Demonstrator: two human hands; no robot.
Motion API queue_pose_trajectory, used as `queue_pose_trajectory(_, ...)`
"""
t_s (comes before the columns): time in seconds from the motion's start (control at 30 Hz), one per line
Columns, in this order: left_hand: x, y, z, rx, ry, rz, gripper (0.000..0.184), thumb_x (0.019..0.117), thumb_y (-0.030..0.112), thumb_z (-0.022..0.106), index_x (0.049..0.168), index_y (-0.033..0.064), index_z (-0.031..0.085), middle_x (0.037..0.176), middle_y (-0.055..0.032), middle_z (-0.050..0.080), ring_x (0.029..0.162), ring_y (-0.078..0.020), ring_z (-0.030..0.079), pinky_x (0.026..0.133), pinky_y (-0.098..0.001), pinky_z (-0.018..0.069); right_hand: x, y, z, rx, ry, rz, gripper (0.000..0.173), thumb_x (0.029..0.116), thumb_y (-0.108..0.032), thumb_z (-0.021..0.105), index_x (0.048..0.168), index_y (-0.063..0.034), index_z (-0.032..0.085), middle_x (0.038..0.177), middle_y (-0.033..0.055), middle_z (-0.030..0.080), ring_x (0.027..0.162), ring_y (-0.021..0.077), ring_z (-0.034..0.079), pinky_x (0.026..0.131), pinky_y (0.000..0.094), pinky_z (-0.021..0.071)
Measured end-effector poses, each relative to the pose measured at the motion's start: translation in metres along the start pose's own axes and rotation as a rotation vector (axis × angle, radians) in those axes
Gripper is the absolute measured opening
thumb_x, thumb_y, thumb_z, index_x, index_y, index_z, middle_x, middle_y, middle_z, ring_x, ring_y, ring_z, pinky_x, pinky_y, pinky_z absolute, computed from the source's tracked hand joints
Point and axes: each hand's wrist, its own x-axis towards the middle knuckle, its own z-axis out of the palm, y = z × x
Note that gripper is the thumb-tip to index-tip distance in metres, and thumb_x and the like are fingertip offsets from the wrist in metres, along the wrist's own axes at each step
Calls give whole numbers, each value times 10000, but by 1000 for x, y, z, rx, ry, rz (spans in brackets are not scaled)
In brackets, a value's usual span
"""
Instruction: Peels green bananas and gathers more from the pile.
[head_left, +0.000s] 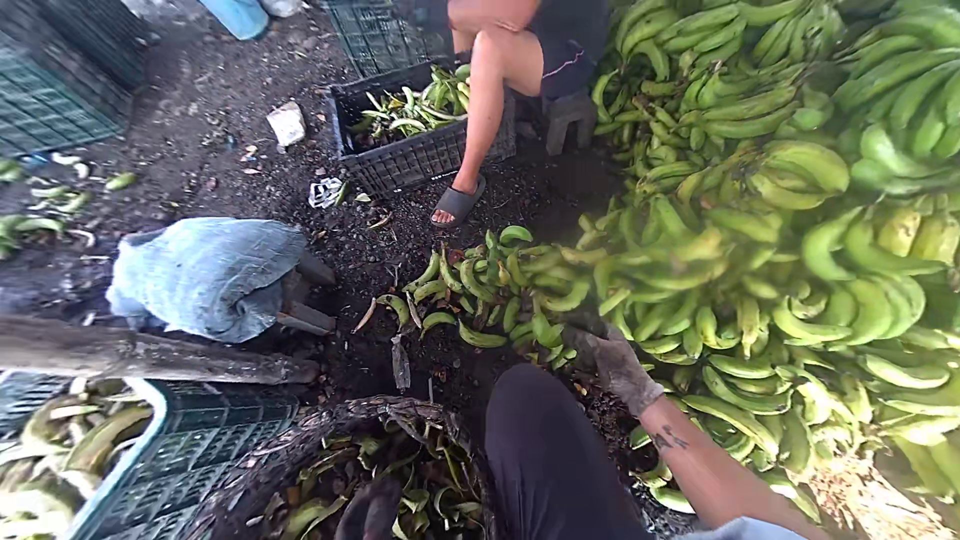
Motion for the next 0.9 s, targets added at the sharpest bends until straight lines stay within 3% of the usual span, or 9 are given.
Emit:
queue_pose_trajectory(0.07, -1, 28, 19, 217, -107, 279, 524, 999, 237, 618, 1370, -109, 486, 1336, -155, 611, 1203, -121, 613, 1034, -317, 519, -25, -52, 44, 44, -157, -159, 232, 938, -102, 663, 1157, -26, 673, 794, -25, 685, 564, 35, 586, 516, 203, 527)
queue_pose_trajectory(0.13, 3, 50, 38, 494, -41, 583, 618, 899, 361, 745, 1360, -22, 594, 1395, -198, 594, 1303, -246, 573, 1091, -434, 475, -52, -85, 90, 43, -367, -336, 213, 917, -121, 669, 1118, -53, 693, 818, -67, 692, 607, 6, 600, 545, 189, 533)
queue_pose_trajectory(0.23, 7, 63, 41, 722, 281, 856, 759, 751, 539, 765, 1287, 14, 651, 1296, -307, 609, 1180, -455, 609, 956, -595, 493, -100, -102, 157, 32, -675, -421, 201, 941, -93, 654, 1130, -34, 688, 941, -64, 716, 712, -35, 625, 621, 158, 540)
queue_pose_trajectory(0.3, 1, 56, 18, 635, 443, 777, 690, 719, 452, 768, 1160, -74, 690, 1155, -304, 656, 1043, -401, 660, 891, -529, 524, -118, -91, 188, -26, -799, -356, 256, 960, -169, 656, 1179, -36, 673, 978, -51, 711, 754, -38, 630, 669, 160, 542)
queue_pose_trajectory(0.4, -18, 34, -28, 15, 450, 271, 518, 894, 187, 727, 1280, -102, 539, 1061, -110, 708, 912, -106, 713, 827, -285, 616, -118, -58, 212, -181, -884, -116, 521, 1003, -364, 594, 1438, -86, 520, 1046, -27, 666, 769, 7, 611, 659, 200, 535)
queue_pose_trajectory(0.5, -36, -2, -75, -678, 346, 8, 357, 1082, 235, 353, 1302, 2, 511, 1091, -158, 699, 943, -258, 714, 818, -445, 612, -125, -7, 220, -331, -987, 125, 441, 1092, -369, 344, 1348, -102, 584, 785, -30, 555, 592, 75, 520, 520, 255, 470)
queue_pose_trajectory(0.6, -59, -38, -98, -1053, 170, 48, 336, 947, 315, 531, 1145, 80, 669, 1070, -139, 735, 977, -265, 725, 816, -440, 614, -140, 31, 226, -415, -1237, 223, 389, 1079, -307, 393, 1285, -63, 616, 832, 3, 636, 597, 85, 558, 556, 274, 499)
queue_pose_trajectory(0.73, -73, -44, -100, -1075, 164, 75, 284, 903, 345, 568, 984, 141, 749, 934, -89, 758, 845, -222, 741, 714, -416, 621, -155, 39, 239, -466, -1404, 107, 495, 1032, -363, 474, 1471, -137, 509, 889, 26, 631, 653, 102, 576, 587, 306, 511)
queue_pose_trajectory(0.9, -52, -15, -89, -661, 479, 115, 542, 1108, 453, 234, 1369, 46, 478, 1081, -87, 681, 965, -157, 690, 852, -382, 599, -159, 31, 249, -637, -1477, -202, 648, 1010, -500, 515, 1518, -97, 489, 1180, 199, 709, 1054, 304, 700, 965, 573, 519)
